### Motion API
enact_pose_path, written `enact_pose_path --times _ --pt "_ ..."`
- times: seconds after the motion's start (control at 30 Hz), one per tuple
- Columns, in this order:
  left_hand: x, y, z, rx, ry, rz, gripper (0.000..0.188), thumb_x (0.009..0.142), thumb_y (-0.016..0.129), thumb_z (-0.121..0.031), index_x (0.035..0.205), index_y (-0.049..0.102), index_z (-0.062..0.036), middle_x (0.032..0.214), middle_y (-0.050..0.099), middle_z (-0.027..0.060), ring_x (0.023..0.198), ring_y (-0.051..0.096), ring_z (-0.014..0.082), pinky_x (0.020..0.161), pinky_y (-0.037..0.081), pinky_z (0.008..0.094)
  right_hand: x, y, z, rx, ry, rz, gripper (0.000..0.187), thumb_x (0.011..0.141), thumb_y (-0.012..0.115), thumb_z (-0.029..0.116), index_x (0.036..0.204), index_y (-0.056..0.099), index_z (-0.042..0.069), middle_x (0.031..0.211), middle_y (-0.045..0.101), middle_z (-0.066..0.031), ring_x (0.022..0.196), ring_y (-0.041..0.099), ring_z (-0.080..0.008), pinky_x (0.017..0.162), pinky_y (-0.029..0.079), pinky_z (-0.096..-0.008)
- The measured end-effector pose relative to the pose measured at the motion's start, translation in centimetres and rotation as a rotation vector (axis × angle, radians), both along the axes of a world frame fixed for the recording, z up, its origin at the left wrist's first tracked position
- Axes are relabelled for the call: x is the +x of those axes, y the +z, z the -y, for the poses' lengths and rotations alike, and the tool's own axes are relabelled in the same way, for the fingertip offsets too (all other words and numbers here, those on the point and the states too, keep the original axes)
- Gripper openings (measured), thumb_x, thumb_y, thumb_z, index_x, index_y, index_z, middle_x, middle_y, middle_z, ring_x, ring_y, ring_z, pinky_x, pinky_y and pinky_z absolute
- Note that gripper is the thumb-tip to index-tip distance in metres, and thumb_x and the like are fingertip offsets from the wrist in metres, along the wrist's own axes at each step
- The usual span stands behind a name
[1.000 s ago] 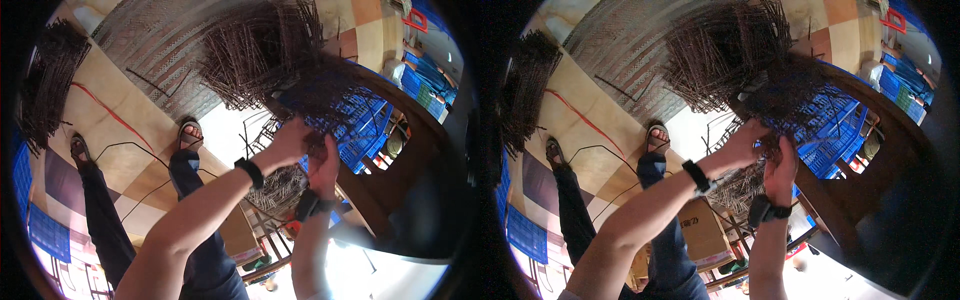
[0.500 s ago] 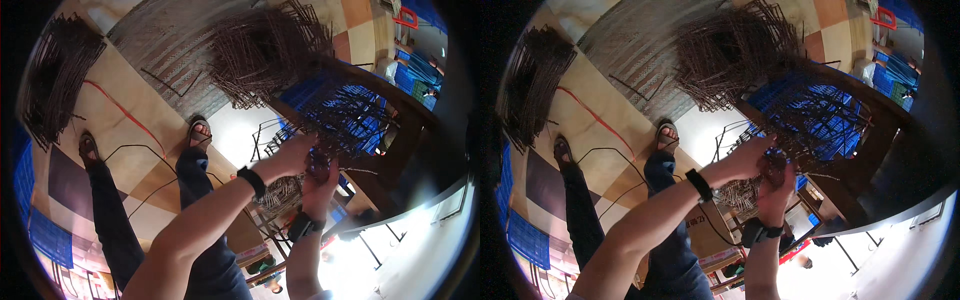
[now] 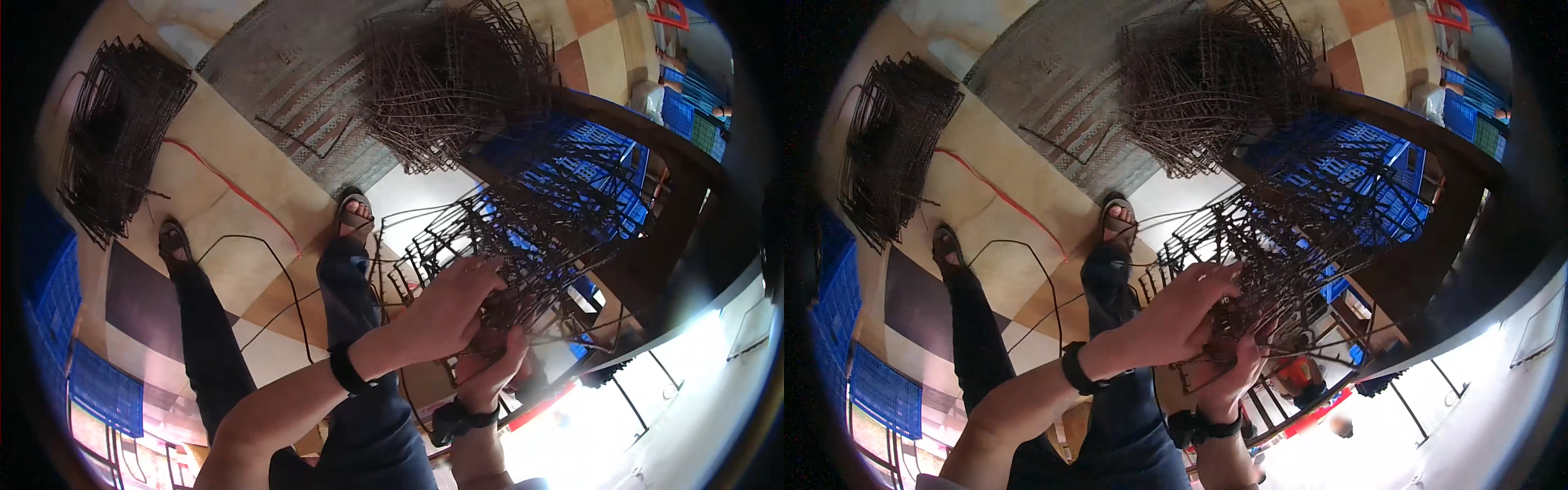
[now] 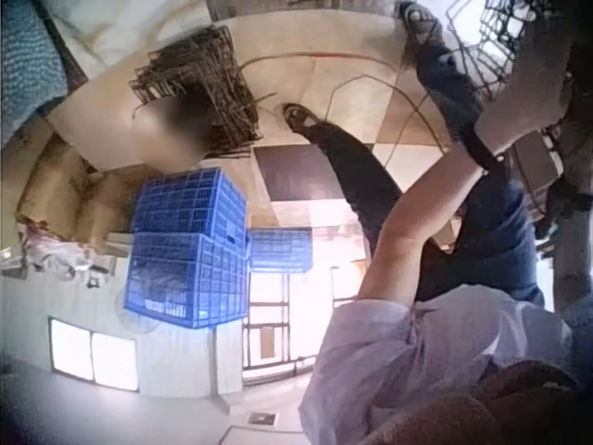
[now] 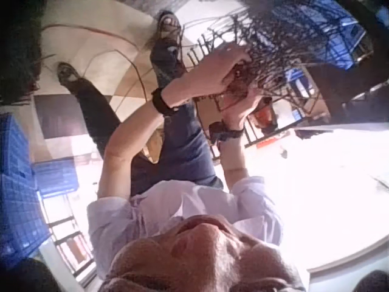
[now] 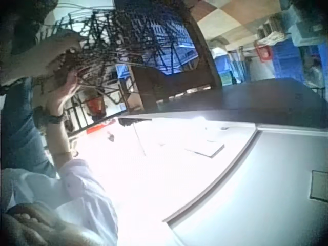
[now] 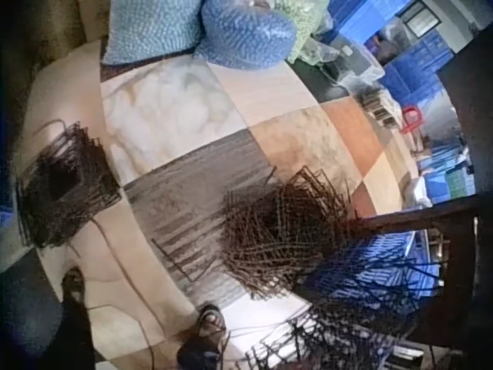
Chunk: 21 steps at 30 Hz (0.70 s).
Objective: The person picks up small, square wire mesh frames from a pile on the floor and stacks them into a neat bundle. They then use a red plastic tie to secure the stack, wrapping it around the bundle and tying it off. Finally, the person moves the completed bundle and places it on the floor.
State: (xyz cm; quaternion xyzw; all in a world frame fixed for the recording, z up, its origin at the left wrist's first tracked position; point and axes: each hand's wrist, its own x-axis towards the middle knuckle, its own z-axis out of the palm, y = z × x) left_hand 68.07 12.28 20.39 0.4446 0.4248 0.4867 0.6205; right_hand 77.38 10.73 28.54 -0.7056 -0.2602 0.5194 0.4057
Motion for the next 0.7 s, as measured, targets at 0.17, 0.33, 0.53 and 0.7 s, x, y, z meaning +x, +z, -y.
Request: enact_pose_path --times 0.17,0.33,0.53,0.7 --pt "0.3 -1.0 1.9 0.043 -0.041 0.065 0.057 0.069 0.053 0.007 0.125 0.044 0.0014 0.122 0.054 0.0165 0.115 0.047 0.0388 0.095 0.044 0.045 -0.4 0.4 2.8 -0.077 -0.032 0.088 0.046 0.096 0.044 0.038 0.129 0.048 0.006 0.121 0.059 -0.01 0.109 0.058 -0.0228 0.094 0.047 -0.0389" --pt "-0.4 -1.1 3.7 -0.028 -0.124 0.005 0.062 0.069 0.057 0.004 0.13 0.042 0.0047 0.113 0.06 0.0134 0.115 0.048 0.0377 0.093 0.046 0.044 -1.1 -0.1 4.8 -0.128 -0.329 -0.187 0.049 0.095 0.043 0.045 0.12 0.054 0.005 0.111 0.063 -0.0129 0.1 0.061 -0.0257 0.091 0.048 -0.0401" --pt "-3.2 -1.1 7.4 -0.047 -0.192 -0.109 0.072 0.07 0.054 0.005 0.139 0.035 0.0019 0.112 0.06 0.0109 0.114 0.046 0.034 0.098 0.042 0.0416 -1.9 -1.2 9.5 -0.235 -0.373 -0.15 0.049 0.095 0.045 0.039 0.129 0.049 0.005 0.117 0.061 -0.0136 0.107 0.061 -0.027 0.093 0.048 -0.0418" --pt "-4.0 -1.1 7.7 0.064 -0.148 -0.049 0.071 0.07 0.053 0.005 0.139 0.037 0.0004 0.11 0.061 0.0117 0.112 0.05 0.0332 0.097 0.043 0.0407 -2.1 -2.0 11.0 -0.141 -0.225 -0.001 0.057 0.094 0.042 0.05 0.126 0.052 0.003 0.117 0.06 -0.0157 0.107 0.058 -0.0298 0.095 0.046 -0.0454"
